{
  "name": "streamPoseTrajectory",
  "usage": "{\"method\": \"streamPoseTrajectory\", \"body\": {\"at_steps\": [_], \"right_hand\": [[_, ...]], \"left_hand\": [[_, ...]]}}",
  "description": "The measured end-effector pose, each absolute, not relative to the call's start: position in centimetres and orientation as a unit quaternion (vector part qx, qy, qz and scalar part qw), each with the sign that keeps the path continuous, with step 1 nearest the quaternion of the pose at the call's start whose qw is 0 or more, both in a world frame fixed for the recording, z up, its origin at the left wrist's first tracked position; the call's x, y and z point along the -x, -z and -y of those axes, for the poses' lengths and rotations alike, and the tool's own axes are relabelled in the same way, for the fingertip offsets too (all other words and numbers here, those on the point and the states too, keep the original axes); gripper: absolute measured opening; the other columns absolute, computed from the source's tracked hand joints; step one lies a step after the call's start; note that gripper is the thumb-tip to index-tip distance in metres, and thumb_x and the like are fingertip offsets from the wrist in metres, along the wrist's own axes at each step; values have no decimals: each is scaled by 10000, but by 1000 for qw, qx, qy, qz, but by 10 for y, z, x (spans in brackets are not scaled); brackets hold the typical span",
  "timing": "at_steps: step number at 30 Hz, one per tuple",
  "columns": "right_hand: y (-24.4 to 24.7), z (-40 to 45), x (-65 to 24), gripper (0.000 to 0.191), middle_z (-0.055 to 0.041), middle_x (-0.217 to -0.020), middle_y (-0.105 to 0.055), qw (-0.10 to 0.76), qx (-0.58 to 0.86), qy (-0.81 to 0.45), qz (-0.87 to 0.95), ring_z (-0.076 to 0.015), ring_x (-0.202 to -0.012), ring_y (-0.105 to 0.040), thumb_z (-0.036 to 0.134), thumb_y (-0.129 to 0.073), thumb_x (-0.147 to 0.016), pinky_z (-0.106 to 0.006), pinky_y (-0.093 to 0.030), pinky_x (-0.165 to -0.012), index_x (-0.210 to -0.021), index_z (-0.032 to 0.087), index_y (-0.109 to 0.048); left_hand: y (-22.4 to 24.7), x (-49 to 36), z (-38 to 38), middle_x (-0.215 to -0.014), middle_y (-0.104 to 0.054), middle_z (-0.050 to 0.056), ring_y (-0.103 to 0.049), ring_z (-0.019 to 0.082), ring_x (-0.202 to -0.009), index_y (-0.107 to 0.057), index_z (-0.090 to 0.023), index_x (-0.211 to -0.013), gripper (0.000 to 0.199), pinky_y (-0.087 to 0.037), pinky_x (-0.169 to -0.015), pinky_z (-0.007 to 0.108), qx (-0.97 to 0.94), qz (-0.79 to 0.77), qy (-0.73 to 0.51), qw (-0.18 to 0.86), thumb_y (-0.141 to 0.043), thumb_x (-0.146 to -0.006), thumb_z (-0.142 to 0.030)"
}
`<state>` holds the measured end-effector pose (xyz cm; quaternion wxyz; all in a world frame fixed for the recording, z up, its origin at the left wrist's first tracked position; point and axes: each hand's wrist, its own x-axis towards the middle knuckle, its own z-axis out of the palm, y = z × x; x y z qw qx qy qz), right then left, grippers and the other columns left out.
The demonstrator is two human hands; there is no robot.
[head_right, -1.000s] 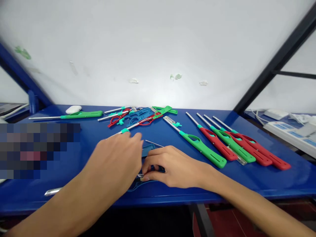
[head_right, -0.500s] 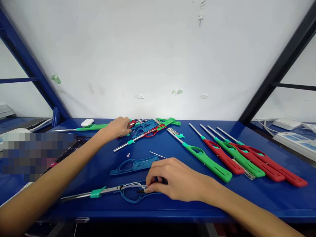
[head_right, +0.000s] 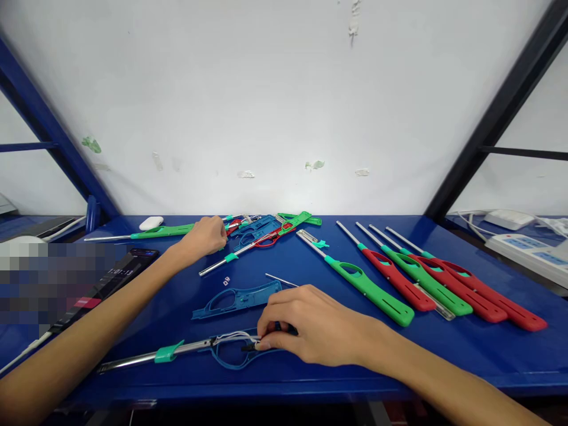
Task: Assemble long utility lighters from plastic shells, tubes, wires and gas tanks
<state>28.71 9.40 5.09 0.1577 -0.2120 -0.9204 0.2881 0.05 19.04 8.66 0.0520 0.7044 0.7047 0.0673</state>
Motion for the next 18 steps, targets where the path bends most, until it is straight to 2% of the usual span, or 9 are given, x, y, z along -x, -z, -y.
{"method": "streamPoseTrajectory", "body": {"at_steps": [8,9,10,11,12,13,15,18], "right_hand": [[-52,-90,-289,182,-31,-1007,-833,150,207,-269,929,-203,-915,-766,339,-722,-1110,-310,-521,-860,-1070,214,-848],[-51,-90,-289,174,-29,-1011,-835,150,204,-262,931,-203,-925,-770,328,-720,-1111,-310,-517,-867,-1076,213,-846],[-50,-90,-290,165,-26,-1016,-836,150,203,-255,933,-203,-933,-773,323,-725,-1109,-311,-512,-874,-1083,213,-844],[-48,-89,-290,157,-22,-1018,-836,151,202,-249,935,-204,-940,-776,330,-737,-1103,-312,-507,-878,-1085,215,-842],[-47,-90,-291,156,-18,-1018,-835,152,204,-246,935,-205,-948,-778,345,-752,-1095,-314,-501,-883,-1084,217,-841],[-46,-90,-291,163,-14,-1015,-834,154,204,-244,935,-207,-953,-779,364,-767,-1088,-314,-497,-885,-1077,219,-839],[-45,-90,-291,187,-9,-1010,-832,157,201,-245,935,-206,-956,-778,395,-774,-1084,-310,-495,-881,-1069,219,-835],[-45,-91,-291,186,-6,-995,-830,160,195,-252,934,-194,-919,-770,378,-749,-1102,-301,-500,-853,-1066,215,-833]], "left_hand": [[-109,-14,-123,-1407,-712,111,-745,265,-1171,-684,-198,-1401,399,-658,-984,485,-704,-661,-213,149,-748,-1080,-426],[-106,-17,-108,-1285,-755,89,-767,226,-1052,-709,-188,-1339,344,-673,-908,431,-709,-644,-235,167,-742,-1086,-419],[-101,-20,-93,-1024,-803,33,-768,193,-846,-780,-206,-1217,220,-666,-768,352,-710,-630,-262,177,-708,-1085,-368],[-95,-23,-79,-785,-769,-13,-733,174,-686,-817,-231,-1107,183,-629,-643,296,-711,-612,-289,189,-687,-1068,-352],[-89,-26,-65,-675,-737,-40,-709,161,-605,-832,-258,-1020,182,-598,-573,261,-713,-594,-316,198,-691,-1039,-370],[-83,-28,-52,-693,-766,-47,-719,153,-600,-838,-284,-952,188,-599,-567,243,-714,-575,-345,201,-698,-1009,-396],[-72,-31,-32,-851,-852,-63,-798,153,-722,-848,-334,-871,177,-639,-661,215,-716,-546,-387,201,-709,-962,-397],[-59,-31,-14,-818,-854,-115,-823,121,-694,-854,-374,-844,149,-626,-661,133,-730,-504,-426,180,-767,-949,-314]]}}
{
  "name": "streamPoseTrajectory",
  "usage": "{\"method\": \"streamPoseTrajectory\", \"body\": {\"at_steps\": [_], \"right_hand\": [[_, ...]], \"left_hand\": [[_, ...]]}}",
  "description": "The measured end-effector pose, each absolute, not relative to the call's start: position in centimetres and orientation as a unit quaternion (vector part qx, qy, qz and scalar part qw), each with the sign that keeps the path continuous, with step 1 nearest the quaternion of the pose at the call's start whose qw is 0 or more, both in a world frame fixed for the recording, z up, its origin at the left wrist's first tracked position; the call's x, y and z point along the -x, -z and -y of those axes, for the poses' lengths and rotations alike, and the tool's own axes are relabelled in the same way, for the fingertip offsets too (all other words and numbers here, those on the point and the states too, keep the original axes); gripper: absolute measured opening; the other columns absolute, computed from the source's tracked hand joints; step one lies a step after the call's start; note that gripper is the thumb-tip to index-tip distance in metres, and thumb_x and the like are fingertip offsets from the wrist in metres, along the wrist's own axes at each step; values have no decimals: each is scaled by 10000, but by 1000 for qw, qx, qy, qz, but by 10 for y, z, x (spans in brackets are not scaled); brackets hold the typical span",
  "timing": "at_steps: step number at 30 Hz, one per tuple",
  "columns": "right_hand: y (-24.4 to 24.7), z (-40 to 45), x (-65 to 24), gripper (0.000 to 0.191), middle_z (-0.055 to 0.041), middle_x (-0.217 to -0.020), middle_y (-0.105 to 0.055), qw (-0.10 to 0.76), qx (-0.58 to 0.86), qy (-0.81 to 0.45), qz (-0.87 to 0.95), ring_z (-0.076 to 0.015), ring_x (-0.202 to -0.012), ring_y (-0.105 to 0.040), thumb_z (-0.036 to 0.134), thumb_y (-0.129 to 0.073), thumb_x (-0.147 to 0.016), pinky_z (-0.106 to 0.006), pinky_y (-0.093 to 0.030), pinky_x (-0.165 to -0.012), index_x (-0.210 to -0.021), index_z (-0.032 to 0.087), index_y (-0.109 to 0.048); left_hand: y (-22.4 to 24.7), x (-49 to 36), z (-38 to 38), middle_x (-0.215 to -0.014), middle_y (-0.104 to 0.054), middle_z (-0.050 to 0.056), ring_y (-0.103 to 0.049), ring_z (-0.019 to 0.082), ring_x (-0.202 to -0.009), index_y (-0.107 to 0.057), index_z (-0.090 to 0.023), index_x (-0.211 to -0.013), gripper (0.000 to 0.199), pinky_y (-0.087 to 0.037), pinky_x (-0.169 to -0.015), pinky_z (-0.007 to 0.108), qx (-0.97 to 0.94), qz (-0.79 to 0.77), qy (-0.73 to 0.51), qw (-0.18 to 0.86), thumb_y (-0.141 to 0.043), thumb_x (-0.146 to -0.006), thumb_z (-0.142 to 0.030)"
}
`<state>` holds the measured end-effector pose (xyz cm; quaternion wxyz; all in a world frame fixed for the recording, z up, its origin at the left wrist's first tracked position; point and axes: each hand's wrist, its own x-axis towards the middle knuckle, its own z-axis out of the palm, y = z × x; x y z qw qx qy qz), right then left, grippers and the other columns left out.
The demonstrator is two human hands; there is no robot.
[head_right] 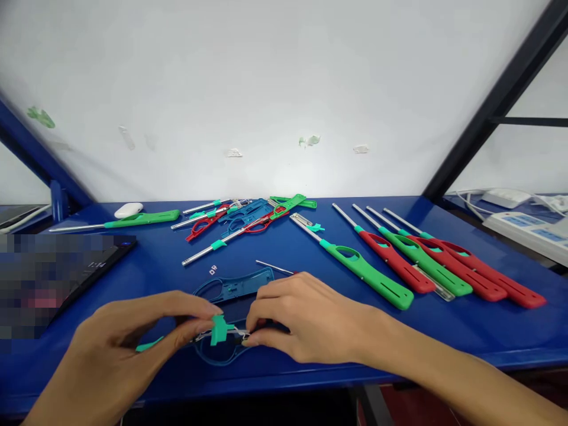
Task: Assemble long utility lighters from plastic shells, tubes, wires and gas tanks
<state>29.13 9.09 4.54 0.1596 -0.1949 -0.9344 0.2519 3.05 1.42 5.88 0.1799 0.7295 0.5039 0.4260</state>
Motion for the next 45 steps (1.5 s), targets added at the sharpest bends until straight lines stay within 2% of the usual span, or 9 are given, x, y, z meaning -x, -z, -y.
{"method": "streamPoseTrajectory", "body": {"at_steps": [4,8,15,19,25,30,36,45], "right_hand": [[-47,-91,-291,170,-1,-964,-828,162,204,-261,930,-182,-871,-762,355,-753,-1099,-296,-498,-801,-1031,218,-827],[-48,-91,-290,172,-4,-967,-835,167,215,-274,922,-182,-870,-767,347,-743,-1101,-293,-515,-802,-1015,221,-821],[-49,-90,-288,161,-8,-988,-853,171,217,-277,920,-184,-894,-785,339,-736,-1106,-289,-538,-831,-1047,225,-834],[-49,-90,-288,166,-3,-987,-853,175,218,-276,920,-180,-898,-784,331,-727,-1112,-287,-537,-831,-1051,223,-837],[-49,-90,-290,163,-8,-986,-861,187,215,-275,918,-183,-886,-788,322,-734,-1107,-288,-542,-820,-1037,219,-839],[-49,-90,-290,149,-7,-996,-868,181,219,-276,918,-190,-896,-785,312,-735,-1106,-301,-550,-827,-1058,224,-845],[-44,-93,-290,144,-14,-1012,-875,197,183,-271,924,-189,-906,-775,285,-730,-1113,-298,-552,-847,-1085,205,-847],[-36,-97,-289,228,-12,-984,-873,238,145,-260,924,-189,-870,-728,255,-649,-1154,-314,-551,-863,-1039,205,-840]], "left_hand": [[-49,-24,-4,-875,-858,-134,-835,95,-718,-833,-370,-865,185,-630,-734,83,-745,-477,-444,141,-759,-964,-233],[-42,-19,-1,-892,-841,-127,-810,65,-715,-808,-358,-878,168,-609,-747,55,-763,-475,-432,79,-743,-1010,-276],[-32,-17,0,-906,-823,-83,-778,99,-783,-793,-341,-977,198,-630,-748,128,-802,-457,-385,12,-650,-1105,-289],[-32,-17,1,-892,-813,-84,-731,93,-753,-802,-344,-1050,225,-609,-704,139,-812,-451,-370,-24,-610,-1117,-246],[-25,-20,1,-859,-797,-99,-732,98,-739,-784,-340,-977,199,-611,-709,184,-778,-481,-404,-3,-663,-1048,-199],[-22,-22,1,-873,-803,-97,-758,100,-753,-795,-350,-975,227,-598,-682,198,-763,-494,-418,-7,-649,-1051,-193],[-19,-27,5,-895,-808,-87,-762,101,-773,-799,-338,-1016,209,-628,-752,204,-779,-478,-405,2,-659,-1064,-191],[-16,-31,5,-890,-785,-103,-756,57,-744,-780,-332,-1035,187,-599,-752,127,-775,-473,-419,5,-660,-1083,-197]]}}
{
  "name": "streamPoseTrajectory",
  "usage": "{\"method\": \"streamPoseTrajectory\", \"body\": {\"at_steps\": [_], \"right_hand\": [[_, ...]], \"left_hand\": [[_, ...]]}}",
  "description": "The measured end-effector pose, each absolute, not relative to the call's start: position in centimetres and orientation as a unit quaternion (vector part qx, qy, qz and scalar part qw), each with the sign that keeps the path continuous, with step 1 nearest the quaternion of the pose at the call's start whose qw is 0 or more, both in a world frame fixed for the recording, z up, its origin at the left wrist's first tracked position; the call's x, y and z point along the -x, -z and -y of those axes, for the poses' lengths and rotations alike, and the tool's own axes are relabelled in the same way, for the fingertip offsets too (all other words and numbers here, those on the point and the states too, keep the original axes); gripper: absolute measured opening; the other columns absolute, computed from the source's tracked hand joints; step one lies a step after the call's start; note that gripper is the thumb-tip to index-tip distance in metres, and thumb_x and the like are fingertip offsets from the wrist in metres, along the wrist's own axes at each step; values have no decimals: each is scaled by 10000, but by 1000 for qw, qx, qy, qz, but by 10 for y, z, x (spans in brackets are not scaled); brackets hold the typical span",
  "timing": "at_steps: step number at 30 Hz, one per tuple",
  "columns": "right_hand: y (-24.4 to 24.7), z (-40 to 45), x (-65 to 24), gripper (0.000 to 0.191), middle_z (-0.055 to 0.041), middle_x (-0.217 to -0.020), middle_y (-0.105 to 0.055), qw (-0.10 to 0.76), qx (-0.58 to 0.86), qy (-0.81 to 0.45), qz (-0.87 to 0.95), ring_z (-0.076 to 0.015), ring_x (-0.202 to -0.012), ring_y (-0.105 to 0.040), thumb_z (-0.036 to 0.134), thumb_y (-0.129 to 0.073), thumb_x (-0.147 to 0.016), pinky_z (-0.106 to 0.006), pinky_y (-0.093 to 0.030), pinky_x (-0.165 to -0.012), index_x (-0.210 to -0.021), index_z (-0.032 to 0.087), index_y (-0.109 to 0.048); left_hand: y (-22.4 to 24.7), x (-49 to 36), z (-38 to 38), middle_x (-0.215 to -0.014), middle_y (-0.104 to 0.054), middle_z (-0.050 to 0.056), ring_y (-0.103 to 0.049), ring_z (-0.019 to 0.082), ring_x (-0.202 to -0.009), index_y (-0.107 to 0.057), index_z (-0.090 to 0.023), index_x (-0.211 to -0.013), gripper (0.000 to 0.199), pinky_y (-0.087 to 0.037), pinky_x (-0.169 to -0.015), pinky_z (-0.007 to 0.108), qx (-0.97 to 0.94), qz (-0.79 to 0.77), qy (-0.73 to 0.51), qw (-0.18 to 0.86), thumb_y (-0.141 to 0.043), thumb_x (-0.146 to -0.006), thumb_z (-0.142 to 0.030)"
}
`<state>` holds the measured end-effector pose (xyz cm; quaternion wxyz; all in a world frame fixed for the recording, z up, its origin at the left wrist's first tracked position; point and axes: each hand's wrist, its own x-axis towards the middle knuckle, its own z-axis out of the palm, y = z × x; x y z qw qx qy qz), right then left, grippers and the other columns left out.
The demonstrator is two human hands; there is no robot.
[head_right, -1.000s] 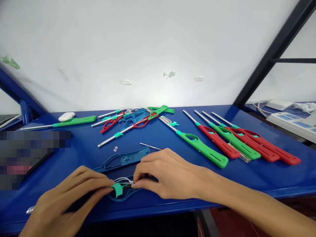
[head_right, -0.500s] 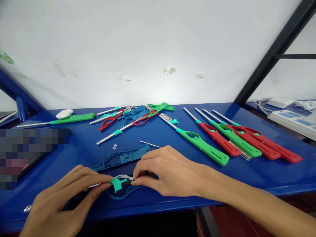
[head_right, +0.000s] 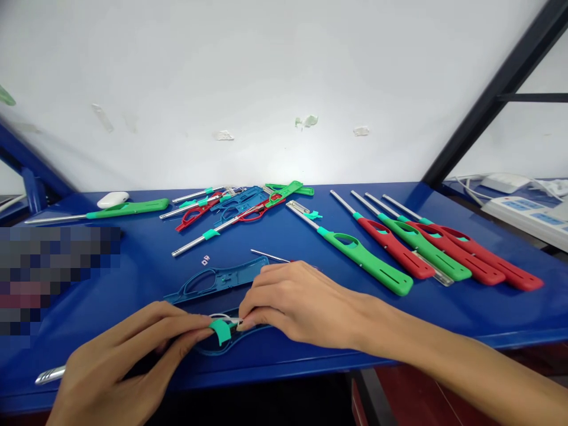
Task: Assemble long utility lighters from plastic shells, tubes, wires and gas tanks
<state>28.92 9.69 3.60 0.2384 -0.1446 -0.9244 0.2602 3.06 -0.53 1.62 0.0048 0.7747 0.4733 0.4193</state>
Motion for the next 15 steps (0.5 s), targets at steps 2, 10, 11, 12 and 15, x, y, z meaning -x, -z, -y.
{"method": "streamPoseTrajectory", "body": {"at_steps": [2,10,11,12,15], "right_hand": [[-36,-97,-289,225,-16,-977,-874,246,139,-263,922,-185,-858,-727,241,-657,-1149,-310,-551,-858,-1028,194,-841],[-36,-95,-287,182,-3,-929,-871,264,163,-262,914,-174,-828,-724,213,-722,-1108,-291,-543,-811,-975,189,-845],[-35,-95,-287,182,-6,-926,-871,268,160,-260,914,-174,-824,-723,208,-723,-1106,-290,-543,-812,-972,183,-844],[-35,-95,-287,180,-8,-925,-871,271,158,-259,913,-173,-821,-723,203,-726,-1103,-288,-543,-812,-969,179,-844],[-36,-95,-287,160,-2,-920,-873,268,163,-267,911,-164,-816,-727,196,-754,-1086,-275,-535,-807,-955,179,-845]], "left_hand": [[-16,-31,5,-898,-784,-114,-759,47,-741,-774,-340,-1029,194,-591,-757,109,-767,-482,-422,15,-654,-1085,-196],[-10,-32,3,-926,-793,-107,-775,53,-761,-765,-337,-1054,162,-589,-771,124,-772,-485,-410,4,-635,-1137,-286],[-10,-31,3,-925,-791,-106,-772,53,-758,-762,-334,-1059,160,-587,-765,126,-776,-480,-409,1,-630,-1146,-308],[-9,-31,2,-925,-790,-105,-771,53,-757,-759,-333,-1065,161,-586,-759,128,-780,-477,-406,2,-625,-1154,-325],[-11,-30,1,-922,-783,-102,-763,54,-768,-750,-324,-1068,177,-583,-753,136,-790,-469,-395,2,-606,-1169,-332]]}}
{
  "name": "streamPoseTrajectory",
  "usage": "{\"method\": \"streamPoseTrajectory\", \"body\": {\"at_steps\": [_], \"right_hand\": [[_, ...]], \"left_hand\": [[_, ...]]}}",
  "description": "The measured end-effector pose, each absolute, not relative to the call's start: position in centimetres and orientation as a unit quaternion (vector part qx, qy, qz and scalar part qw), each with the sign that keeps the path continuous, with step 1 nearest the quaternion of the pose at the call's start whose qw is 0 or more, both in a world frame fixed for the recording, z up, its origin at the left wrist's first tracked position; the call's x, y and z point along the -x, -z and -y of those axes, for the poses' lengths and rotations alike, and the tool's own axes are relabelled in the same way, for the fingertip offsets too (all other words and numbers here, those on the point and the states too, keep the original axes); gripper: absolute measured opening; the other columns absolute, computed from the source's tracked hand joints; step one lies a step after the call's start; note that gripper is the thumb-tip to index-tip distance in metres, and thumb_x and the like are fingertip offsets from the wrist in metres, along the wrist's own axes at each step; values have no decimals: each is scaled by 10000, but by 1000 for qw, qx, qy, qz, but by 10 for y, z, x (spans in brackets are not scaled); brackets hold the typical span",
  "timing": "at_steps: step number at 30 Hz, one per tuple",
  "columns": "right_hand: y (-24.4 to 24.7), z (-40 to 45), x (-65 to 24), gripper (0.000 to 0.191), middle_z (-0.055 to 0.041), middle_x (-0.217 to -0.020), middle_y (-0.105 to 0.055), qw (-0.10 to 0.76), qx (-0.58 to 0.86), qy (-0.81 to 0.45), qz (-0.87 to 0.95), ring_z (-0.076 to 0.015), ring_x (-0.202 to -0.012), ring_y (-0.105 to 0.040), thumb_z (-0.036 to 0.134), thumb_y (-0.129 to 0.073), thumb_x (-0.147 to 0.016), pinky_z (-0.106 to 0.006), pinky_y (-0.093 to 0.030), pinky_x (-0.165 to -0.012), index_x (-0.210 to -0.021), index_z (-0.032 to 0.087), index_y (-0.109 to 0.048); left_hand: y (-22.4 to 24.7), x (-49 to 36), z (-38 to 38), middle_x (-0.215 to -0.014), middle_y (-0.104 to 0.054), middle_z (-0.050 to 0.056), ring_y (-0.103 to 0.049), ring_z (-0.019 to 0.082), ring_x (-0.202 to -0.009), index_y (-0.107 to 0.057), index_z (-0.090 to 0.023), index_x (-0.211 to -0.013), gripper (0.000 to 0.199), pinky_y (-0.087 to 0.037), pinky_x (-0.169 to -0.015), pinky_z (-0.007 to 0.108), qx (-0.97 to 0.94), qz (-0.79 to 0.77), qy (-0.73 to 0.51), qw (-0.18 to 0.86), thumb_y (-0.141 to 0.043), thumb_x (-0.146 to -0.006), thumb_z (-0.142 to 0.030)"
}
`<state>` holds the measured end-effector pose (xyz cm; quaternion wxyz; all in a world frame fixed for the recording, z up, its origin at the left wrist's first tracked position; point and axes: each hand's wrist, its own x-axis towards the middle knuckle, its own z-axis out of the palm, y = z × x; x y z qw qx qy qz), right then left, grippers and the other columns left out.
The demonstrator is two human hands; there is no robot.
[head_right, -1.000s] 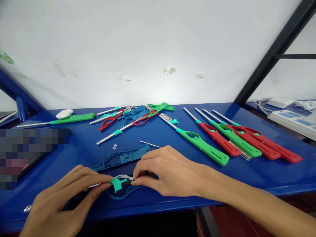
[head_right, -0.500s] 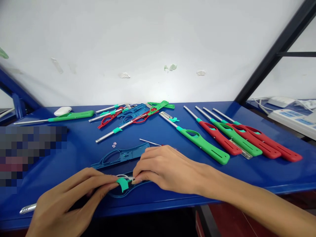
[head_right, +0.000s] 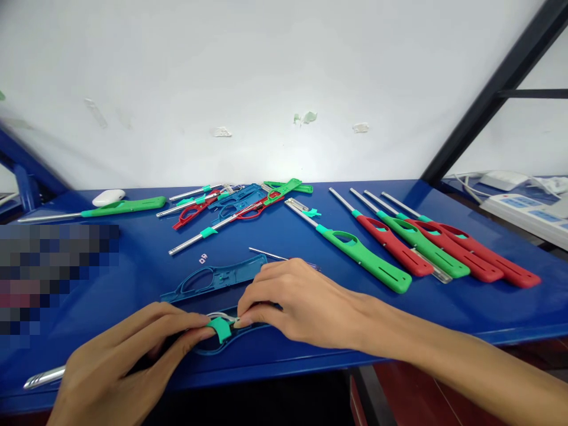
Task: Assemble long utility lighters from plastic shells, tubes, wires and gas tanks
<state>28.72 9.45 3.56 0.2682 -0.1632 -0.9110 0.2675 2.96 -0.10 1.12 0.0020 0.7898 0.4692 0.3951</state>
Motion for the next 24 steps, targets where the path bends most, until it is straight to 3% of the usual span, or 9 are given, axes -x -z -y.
{"method": "streamPoseTrajectory", "body": {"at_steps": [6,12,19,24], "right_hand": [[-41,-93,-287,74,32,-890,-856,254,186,-317,895,-125,-750,-694,262,-856,-1019,-225,-509,-737,-1008,193,-832],[-41,-90,-287,63,10,-923,-867,264,150,-318,898,-124,-779,-701,225,-861,-1009,-221,-519,-784,-1008,165,-840],[-42,-88,-286,79,9,-942,-874,264,139,-319,900,-119,-788,-707,224,-881,-991,-210,-515,-779,-1021,160,-846],[-43,-89,-286,74,3,-942,-874,260,142,-319,901,-117,-799,-724,220,-873,-1000,-198,-517,-791,-1026,155,-851]], "left_hand": [[-12,-24,1,-986,-803,-76,-745,62,-834,-750,-283,-1110,242,-584,-807,190,-821,-431,-373,-33,-540,-1175,-181],[-12,-23,0,-1033,-802,-38,-634,133,-877,-753,-284,-1203,268,-586,-711,191,-835,-421,-351,-37,-542,-1152,-127],[-19,-25,-3,-1076,-771,-12,-656,129,-1039,-764,-309,-1246,391,-600,-822,170,-838,-413,-355,-23,-498,-1117,-54],[-18,-25,-6,-1043,-772,-35,-744,94,-880,-759,-316,-1165,352,-600,-758,177,-829,-434,-352,-8,-494,-1126,-89]]}}
